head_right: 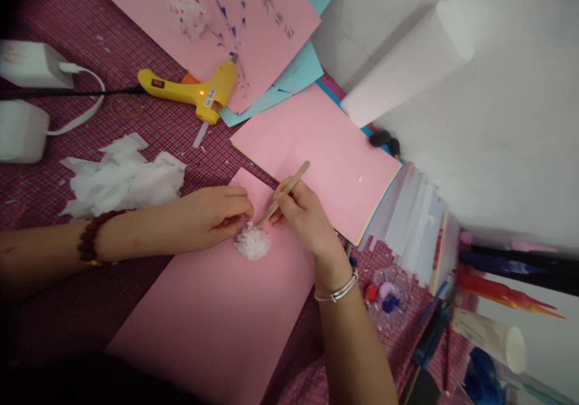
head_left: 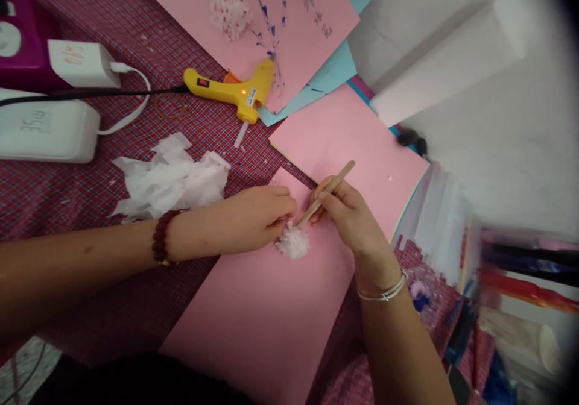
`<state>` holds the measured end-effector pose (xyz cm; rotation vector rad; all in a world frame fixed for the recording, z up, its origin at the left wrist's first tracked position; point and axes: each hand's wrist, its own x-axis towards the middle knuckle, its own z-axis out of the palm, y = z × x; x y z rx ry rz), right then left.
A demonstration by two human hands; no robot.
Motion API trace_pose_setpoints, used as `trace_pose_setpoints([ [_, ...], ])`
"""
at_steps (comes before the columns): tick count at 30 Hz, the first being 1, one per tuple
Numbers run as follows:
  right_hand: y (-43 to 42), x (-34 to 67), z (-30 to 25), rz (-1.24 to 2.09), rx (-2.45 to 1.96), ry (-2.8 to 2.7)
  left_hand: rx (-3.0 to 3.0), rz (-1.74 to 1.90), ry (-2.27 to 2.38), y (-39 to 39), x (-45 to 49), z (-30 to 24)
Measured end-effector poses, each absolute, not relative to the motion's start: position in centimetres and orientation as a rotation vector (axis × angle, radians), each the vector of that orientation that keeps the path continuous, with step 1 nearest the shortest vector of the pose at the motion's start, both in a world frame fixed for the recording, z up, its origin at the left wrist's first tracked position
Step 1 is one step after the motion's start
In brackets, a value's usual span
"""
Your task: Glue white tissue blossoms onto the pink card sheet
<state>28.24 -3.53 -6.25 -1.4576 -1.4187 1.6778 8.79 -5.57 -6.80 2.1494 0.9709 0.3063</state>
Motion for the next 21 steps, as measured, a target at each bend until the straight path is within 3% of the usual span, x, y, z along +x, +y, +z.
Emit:
trace_pose_setpoints([
  [13, -4.5, 29.9, -7.3, 1.527, -1.404, -1.077, 2.085, 0.329, 1.084, -5.6, 9.2, -7.2],
  [21, -6.5, 29.7, -3.6, 1.251, -1.285, -1.062, 1.847, 0.551, 1.133, -5.5, 8.6, -4.8],
])
